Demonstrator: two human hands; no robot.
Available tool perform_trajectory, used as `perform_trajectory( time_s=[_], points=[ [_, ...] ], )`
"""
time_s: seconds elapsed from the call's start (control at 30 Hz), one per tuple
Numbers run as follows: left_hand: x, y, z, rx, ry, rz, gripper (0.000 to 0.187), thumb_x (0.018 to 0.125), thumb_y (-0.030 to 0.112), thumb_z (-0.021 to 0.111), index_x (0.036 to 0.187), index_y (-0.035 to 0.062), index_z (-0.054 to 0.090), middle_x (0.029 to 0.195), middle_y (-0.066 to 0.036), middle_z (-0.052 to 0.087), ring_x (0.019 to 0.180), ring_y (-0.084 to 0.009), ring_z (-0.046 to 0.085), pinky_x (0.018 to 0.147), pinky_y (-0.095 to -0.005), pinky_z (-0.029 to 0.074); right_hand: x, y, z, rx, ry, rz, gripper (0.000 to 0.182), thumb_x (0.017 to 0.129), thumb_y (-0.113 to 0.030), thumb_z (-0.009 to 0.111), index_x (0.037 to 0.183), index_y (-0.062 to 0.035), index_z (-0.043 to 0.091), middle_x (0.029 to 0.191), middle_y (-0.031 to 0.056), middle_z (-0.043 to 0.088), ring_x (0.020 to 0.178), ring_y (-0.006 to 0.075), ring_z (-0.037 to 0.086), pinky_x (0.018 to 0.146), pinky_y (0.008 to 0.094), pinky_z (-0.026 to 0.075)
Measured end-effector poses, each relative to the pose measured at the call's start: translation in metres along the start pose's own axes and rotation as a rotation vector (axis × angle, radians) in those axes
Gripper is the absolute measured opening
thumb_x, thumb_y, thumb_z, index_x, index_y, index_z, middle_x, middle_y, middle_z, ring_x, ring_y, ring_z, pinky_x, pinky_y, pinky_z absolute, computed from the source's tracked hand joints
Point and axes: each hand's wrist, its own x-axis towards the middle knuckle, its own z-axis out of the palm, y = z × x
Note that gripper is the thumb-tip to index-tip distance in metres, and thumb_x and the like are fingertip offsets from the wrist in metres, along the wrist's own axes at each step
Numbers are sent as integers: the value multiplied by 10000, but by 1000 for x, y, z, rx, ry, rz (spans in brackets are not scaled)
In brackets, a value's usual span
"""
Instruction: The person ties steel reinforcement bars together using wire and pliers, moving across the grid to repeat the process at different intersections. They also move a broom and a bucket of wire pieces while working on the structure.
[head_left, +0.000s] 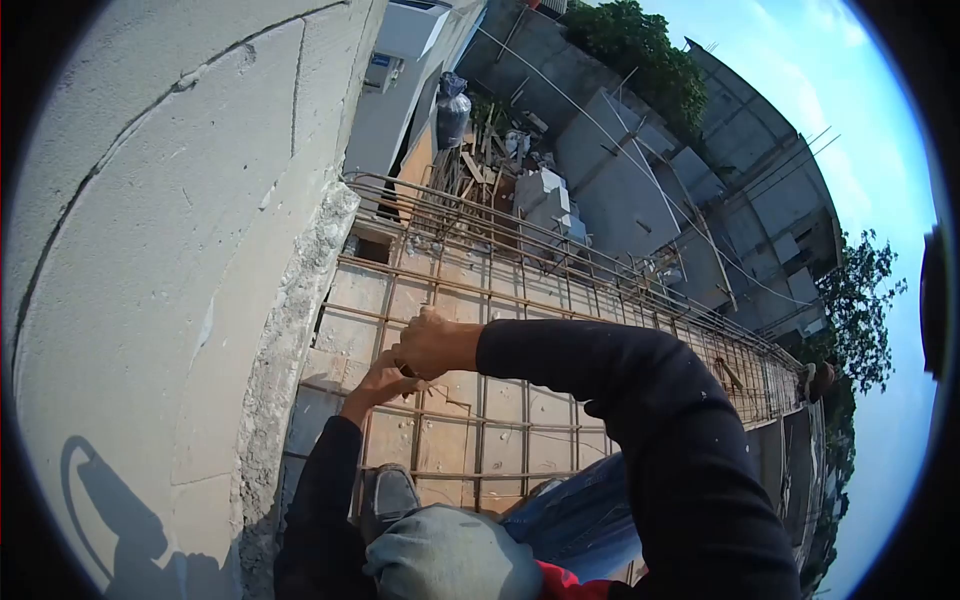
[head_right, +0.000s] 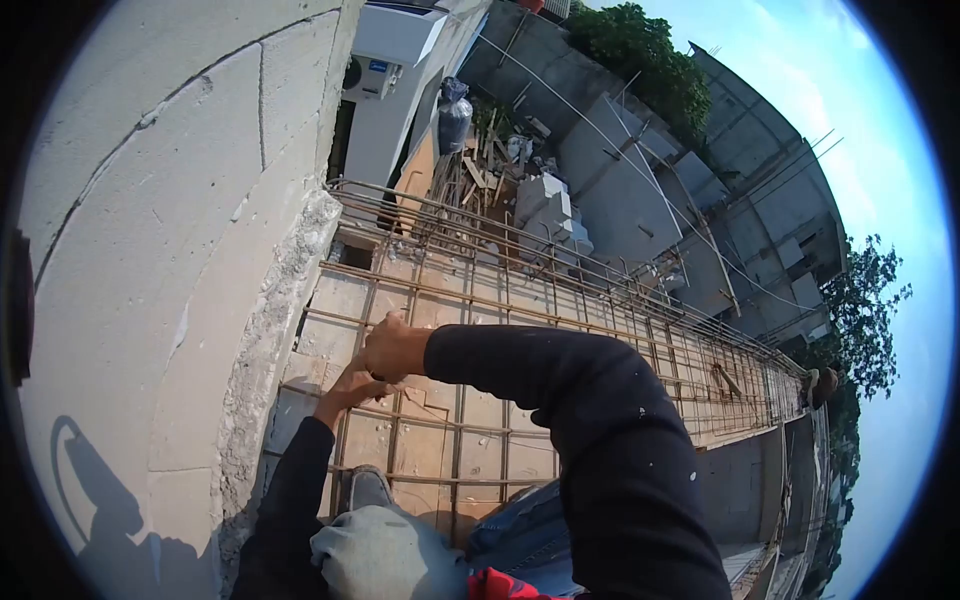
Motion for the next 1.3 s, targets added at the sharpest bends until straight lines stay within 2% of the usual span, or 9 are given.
perform_trajectory(
  time_s=[0.17, 0.3, 0.37, 0.57, 0.7, 0.77, 0.93, 1.0, 1.3],
  points=[
    [9, 24, -4, 254, -173, -147, 410, 740, 289, 796, 1003, 31, 616, 737, -26, 622, 605, -78, 547, 500, -251, 430, -6, -1, 45, -380, 590, -39, 319, 668, -312, 753, 928, -134, 708, 896, 73, 667, 810, 266, 651, 666, 423, 509],
    [2, 1, 1, 174, -131, 101, 500, 727, 264, 803, 1101, 22, 575, 946, -65, 635, 795, -128, 594, 660, -273, 476, -15, 16, -10, 124, 62, -88, 403, 783, -333, 677, 989, 14, 662, 857, 123, 673, 814, 251, 663, 690, 395, 557],
    [-8, 1, 12, 185, 13, 196, 576, 695, 278, 826, 1130, 13, 555, 988, -83, 636, 893, -156, 613, 760, -303, 494, -9, 27, -25, 865, -613, 243, 498, 864, -403, 581, 993, 74, 642, 881, 179, 686, 755, 256, 688, 691, 375, 579],
    [3, 35, 10, 384, -78, -59, 613, 642, 369, 846, 1089, 26, 605, 983, -117, 662, 933, -188, 629, 791, -321, 500, -12, 47, 26, 1338, -651, 179, 476, 965, -361, 441, 1049, 82, 592, 893, 216, 674, 755, 251, 692, 667, 319, 599],
    [8, 63, 22, 694, -193, -184, 773, 573, 518, 850, 1134, 44, 607, 945, -130, 669, 901, -268, 629, 826, -367, 476, -71, 40, 59, 1654, -195, 183, 479, 995, -338, 427, 1136, 111, 516, 933, 243, 661, 796, 276, 693, 712, 336, 594],
    [8, 37, 33, 939, 153, 500, 709, 572, 533, 846, 1077, 80, 638, 1041, -120, 630, 985, -316, 584, 860, -426, 472, -94, 37, 81, 1681, -54, 178, 490, 989, -352, 445, 1138, 110, 515, 914, 242, 660, 813, 277, 693, 715, 355, 597],
    [-30, 29, 74, 207, 694, 55, 498, 740, 466, 765, 934, 43, 590, 944, -67, 549, 932, -212, 580, 799, -357, 497, -134, 8, 116, 1808, 254, 330, 563, 975, -414, 460, 1118, 130, 500, 900, 238, 660, 809, 282, 690, 716, 350, 591],
    [-22, 16, 82, -720, 606, -187, 448, 786, 435, 744, 956, 65, 559, 873, -38, 548, 877, -183, 596, 703, -362, 517, -133, -7, 131, 1762, 390, 358, 605, 959, -459, 472, 1106, 126, 523, 908, 235, 660, 823, 266, 689, 727, 342, 585],
    [19, -21, 91, -1185, 666, -209, 138, 865, 182, 564, 812, 70, 502, 688, -32, 506, 652, -169, 567, 649, -359, 547, -117, -58, 190, 2308, 448, 423, 500, 1002, -406, 385, 1127, 48, 552, 978, 158, 657, 912, 244, 643, 827, 393, 529]
  ],
)
